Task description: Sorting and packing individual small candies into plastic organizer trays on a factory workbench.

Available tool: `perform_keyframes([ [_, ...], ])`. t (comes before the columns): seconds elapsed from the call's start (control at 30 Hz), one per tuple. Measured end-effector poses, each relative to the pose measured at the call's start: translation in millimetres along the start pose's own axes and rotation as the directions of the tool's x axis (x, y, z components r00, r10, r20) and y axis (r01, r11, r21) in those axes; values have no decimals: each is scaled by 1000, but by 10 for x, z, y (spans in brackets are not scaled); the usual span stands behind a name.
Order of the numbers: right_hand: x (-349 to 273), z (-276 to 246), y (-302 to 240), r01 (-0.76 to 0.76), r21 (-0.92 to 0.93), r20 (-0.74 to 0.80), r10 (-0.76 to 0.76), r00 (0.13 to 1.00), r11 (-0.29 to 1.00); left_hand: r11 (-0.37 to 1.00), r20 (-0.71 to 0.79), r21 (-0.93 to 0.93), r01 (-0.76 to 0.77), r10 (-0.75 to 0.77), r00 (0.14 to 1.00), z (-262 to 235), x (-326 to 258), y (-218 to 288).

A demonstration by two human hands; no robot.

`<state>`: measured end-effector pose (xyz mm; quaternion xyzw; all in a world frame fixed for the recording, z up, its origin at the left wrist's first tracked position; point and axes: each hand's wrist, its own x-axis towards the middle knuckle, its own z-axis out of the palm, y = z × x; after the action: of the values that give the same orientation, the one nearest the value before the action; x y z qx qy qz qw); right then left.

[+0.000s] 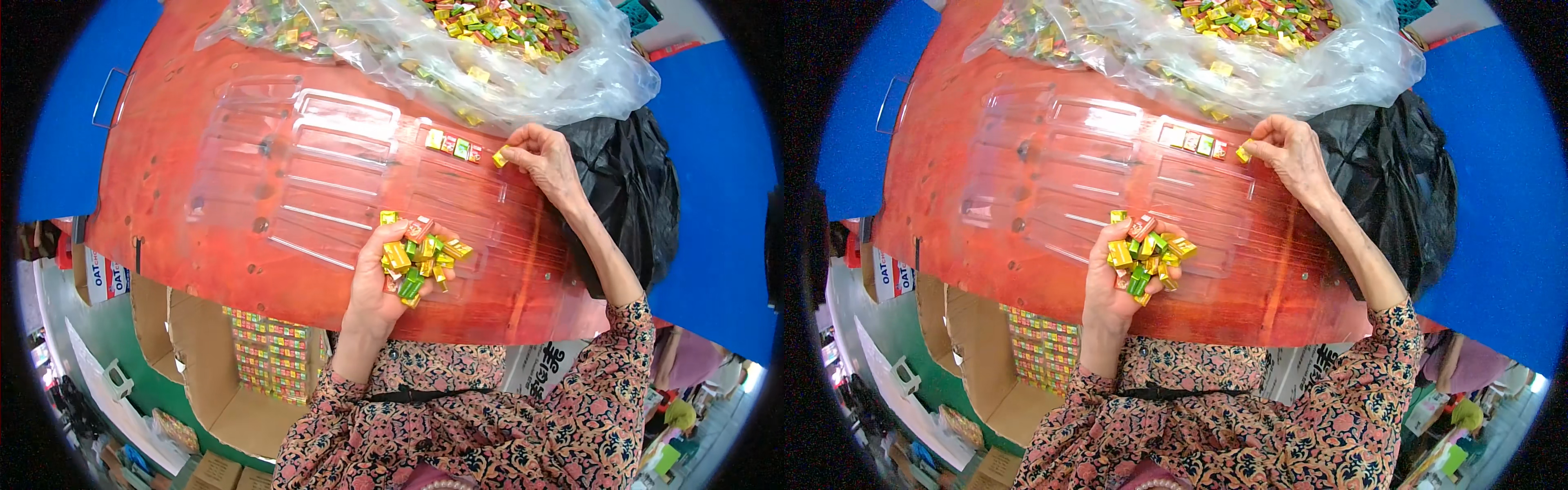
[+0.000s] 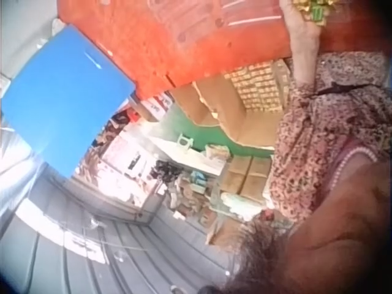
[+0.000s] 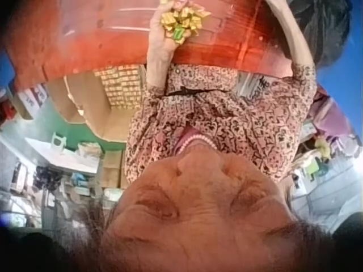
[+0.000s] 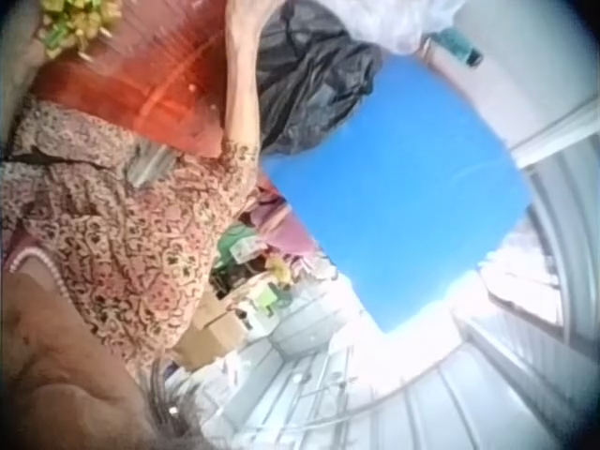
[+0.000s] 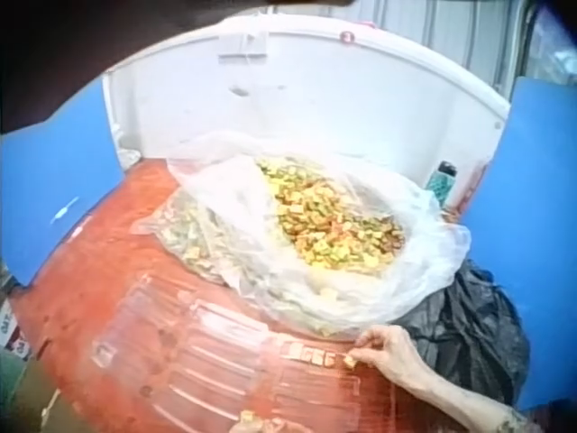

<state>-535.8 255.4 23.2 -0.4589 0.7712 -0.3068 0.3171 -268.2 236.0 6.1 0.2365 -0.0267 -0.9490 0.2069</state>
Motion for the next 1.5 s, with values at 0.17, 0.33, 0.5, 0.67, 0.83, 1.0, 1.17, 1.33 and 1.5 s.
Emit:
perform_keyframes([
  [0.17, 10, 73, 108, 12, 121, 27, -15, 1000, 993, 1000, -28, 4, 14, -14, 1000, 23, -13, 8],
  [0.33, -14, 150, 37, 155, -33, -61, -157, 986, 987, 1000, 10, 4, 22, -23, 1000, 36, -12, 7],
  [0.5, -24, 239, 35, 164, 3, -117, -162, 980, 986, 999, -7, 34, 23, -23, 1000, 36, -13, 12],
  [0.67, 30, 221, 128, 75, 141, -63, -67, 996, 987, 999, -20, 34, 7, -6, 1000, 28, -11, 4],
  [0.83, 17, 151, 27, -172, 376, 41, 169, 985, 910, 1000, -7, 17, -25, 25, 1000, 26, -23, 11],
  [1.0, -14, 140, 5, -279, 534, 152, 235, 960, 798, 999, -11, 31, -40, 40, 999, 31, -18, 6],
  [1.17, -27, 212, 36, 2, 235, -115, 26, 993, 972, 999, -15, 32, -43, 44, 999, 33, -27, 7],
  [1.33, -75, 302, 74, 159, -7, -153, -158, 975, 987, 999, -32, 16, -40, 41, 999, 36, -22, 0],
  [1.5, -84, 282, 12, 188, -90, -165, -201, 966, 978, 999, -25, 12, -38, 38, 999, 35, -10, 3],
])
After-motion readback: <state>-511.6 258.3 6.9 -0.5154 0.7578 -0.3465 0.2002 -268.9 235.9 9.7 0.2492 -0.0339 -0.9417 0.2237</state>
